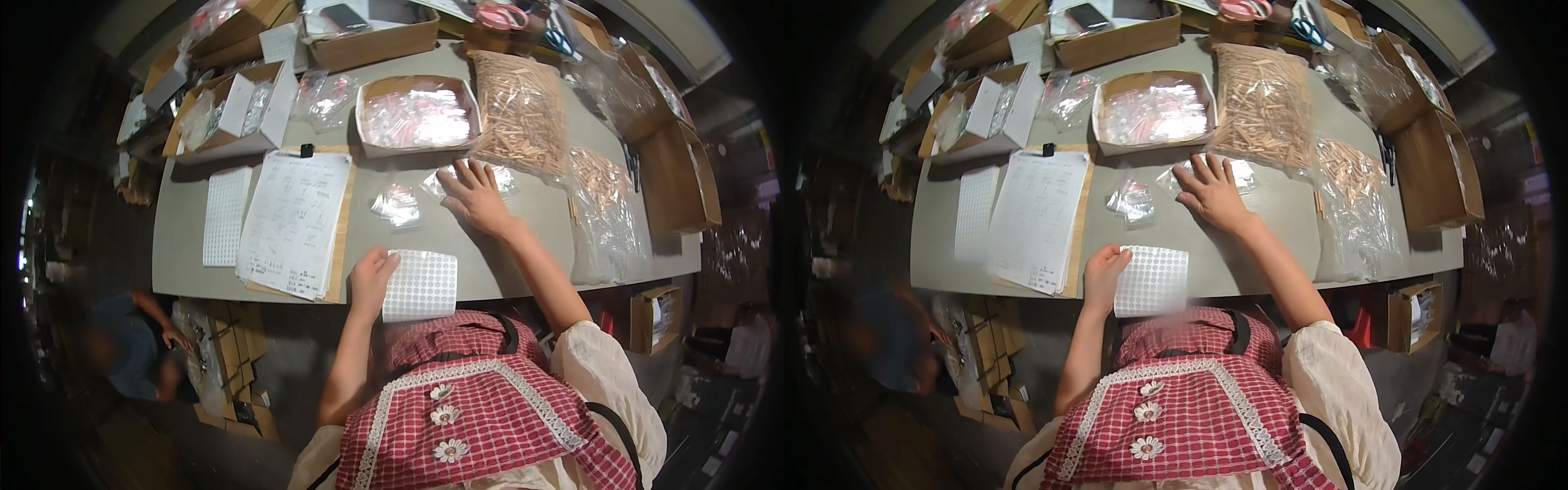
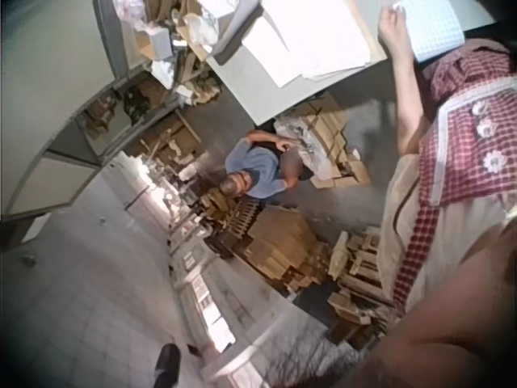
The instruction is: The person applies small round stickers to clear plastic bags containing small red items. They retrieve the bags from a cardboard box, place them on the table, affix a sticker, and set the labeled bags aside. The person repeats this process for several bags.
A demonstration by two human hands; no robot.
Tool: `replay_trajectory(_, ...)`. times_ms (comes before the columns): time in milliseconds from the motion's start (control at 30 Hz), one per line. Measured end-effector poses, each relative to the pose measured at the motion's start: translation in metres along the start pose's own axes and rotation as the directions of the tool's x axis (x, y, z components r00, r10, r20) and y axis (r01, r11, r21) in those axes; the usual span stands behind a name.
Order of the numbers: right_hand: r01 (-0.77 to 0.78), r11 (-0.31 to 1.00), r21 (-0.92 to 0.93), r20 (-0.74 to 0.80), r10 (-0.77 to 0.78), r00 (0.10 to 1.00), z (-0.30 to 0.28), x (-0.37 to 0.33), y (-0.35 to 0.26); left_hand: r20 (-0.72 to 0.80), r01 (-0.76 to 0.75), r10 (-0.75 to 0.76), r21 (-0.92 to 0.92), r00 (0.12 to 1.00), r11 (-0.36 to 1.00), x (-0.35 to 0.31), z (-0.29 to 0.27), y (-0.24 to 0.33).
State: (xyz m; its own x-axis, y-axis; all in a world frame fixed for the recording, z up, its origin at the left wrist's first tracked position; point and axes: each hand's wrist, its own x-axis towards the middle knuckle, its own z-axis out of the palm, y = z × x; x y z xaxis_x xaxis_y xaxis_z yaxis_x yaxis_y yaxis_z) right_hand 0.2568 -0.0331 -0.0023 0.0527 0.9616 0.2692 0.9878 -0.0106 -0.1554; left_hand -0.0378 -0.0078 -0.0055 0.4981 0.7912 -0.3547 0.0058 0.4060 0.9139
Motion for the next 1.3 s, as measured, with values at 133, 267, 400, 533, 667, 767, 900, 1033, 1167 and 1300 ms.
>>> replay_trajectory(133, -0.03, 0.963, 0.268, 0.05, 0.018, 0.999, -0.009, -0.035, 0.015, 0.011, 0.002, -0.002, 0.021, 1.0, 1.0, -0.003, -0.001, 0.005)
replay_trajectory(267, 0.024, 0.991, 0.131, -0.048, -0.018, 0.999, -0.026, -0.059, 0.034, -0.055, -0.026, 0.026, 0.001, 0.998, 1.0, -0.004, 0.006, 0.001)
replay_trajectory(400, -0.379, 0.837, 0.396, -0.201, 0.481, 0.853, -0.014, -0.05, 0.044, -0.1, -0.067, 0.069, 0.021, 0.993, 0.998, -0.002, 0.007, -0.001)
replay_trajectory(533, -0.325, 0.92, 0.218, -0.065, 0.347, 0.936, 0.001, -0.031, 0.021, -0.13, -0.169, 0.176, 0.063, 0.976, 0.984, -0.001, 0.005, -0.009)
replay_trajectory(667, -0.207, 0.978, 0.014, -0.072, 0.207, 0.976, 0.006, -0.008, -0.014, -0.187, -0.186, 0.212, 0.145, 0.959, 0.972, -0.004, 0.011, -0.009)
replay_trajectory(767, -0.213, 0.977, -0.018, -0.113, 0.21, 0.971, 0.016, 0.009, -0.004, -0.191, -0.198, 0.229, 0.172, 0.954, 0.965, -0.005, 0.012, -0.011)
replay_trajectory(900, -0.084, 0.996, 0.028, -0.257, 0.088, 0.962, 0.019, 0.031, 0.022, -0.205, -0.179, 0.251, 0.315, 0.946, 0.932, -0.004, 0.012, -0.011)
replay_trajectory(1033, 0.109, 0.989, 0.097, -0.065, -0.103, 0.993, 0.013, 0.029, 0.042, -0.225, -0.169, 0.252, 0.329, 0.941, 0.929, -0.003, 0.014, -0.01)
replay_trajectory(1167, 0.32, 0.935, 0.155, -0.331, -0.256, 0.908, -0.034, 0.067, 0.041, -0.289, -0.198, 0.277, 0.272, 0.916, 0.942, -0.004, 0.015, -0.02)
replay_trajectory(1300, 0.342, 0.933, 0.111, -0.432, -0.264, 0.862, -0.056, 0.156, 0.045, -0.293, -0.204, 0.299, 0.312, 0.908, 0.928, -0.006, 0.02, -0.008)
